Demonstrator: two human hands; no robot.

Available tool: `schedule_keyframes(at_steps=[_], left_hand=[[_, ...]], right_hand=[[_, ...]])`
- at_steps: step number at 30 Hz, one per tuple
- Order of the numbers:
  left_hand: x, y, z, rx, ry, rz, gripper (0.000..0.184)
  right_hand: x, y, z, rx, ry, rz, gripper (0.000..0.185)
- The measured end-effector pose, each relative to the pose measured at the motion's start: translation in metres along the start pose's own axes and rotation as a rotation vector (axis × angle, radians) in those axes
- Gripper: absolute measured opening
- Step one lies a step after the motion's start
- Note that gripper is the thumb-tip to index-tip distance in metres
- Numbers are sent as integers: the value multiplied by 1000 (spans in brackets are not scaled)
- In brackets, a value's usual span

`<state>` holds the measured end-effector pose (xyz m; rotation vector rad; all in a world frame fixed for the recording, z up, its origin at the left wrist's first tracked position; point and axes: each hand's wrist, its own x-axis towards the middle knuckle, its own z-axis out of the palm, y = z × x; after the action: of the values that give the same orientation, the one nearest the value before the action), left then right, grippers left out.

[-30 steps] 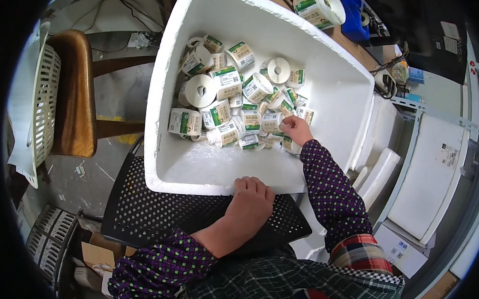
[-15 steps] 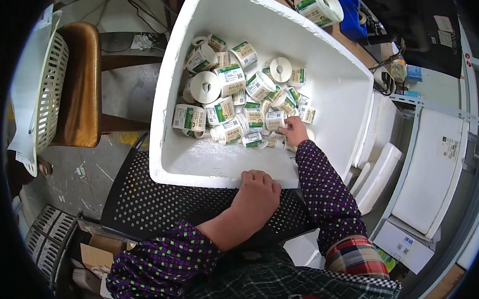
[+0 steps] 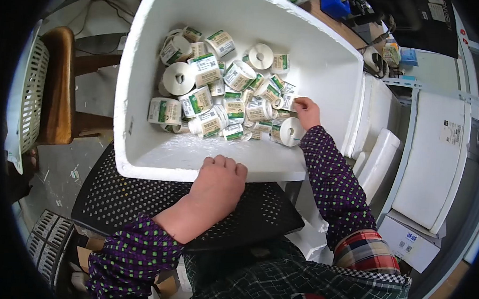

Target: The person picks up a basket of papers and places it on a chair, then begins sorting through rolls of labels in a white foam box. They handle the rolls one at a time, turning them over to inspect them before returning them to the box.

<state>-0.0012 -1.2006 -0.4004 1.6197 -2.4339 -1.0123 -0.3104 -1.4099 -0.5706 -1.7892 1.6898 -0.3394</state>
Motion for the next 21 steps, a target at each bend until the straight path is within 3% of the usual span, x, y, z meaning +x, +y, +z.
schedule_keyframes(at_steps=[3,5,9,12,18,21], left_hand=[[1,1,-4,12,-18,8,37],[1,1,-5,3,-27,5,39],[2,0,-5,32,-30,11,40],[2,0,-3,32,-27,21,42],[1,0,-6,25,-50,27,45],[0,1,-4,42,-37,29,46]], right_hand=[[6,5,-30,-166,5,29,28],[3,5,-29,-305,-138,-58,41],[6,10,-16,-443,-114,-2,52],[4,6,-7,-558,-61,-158,52],[0,8,-4,-587,-63,-214,49],[-17,-6,-14,-583,-79,-168,30]])
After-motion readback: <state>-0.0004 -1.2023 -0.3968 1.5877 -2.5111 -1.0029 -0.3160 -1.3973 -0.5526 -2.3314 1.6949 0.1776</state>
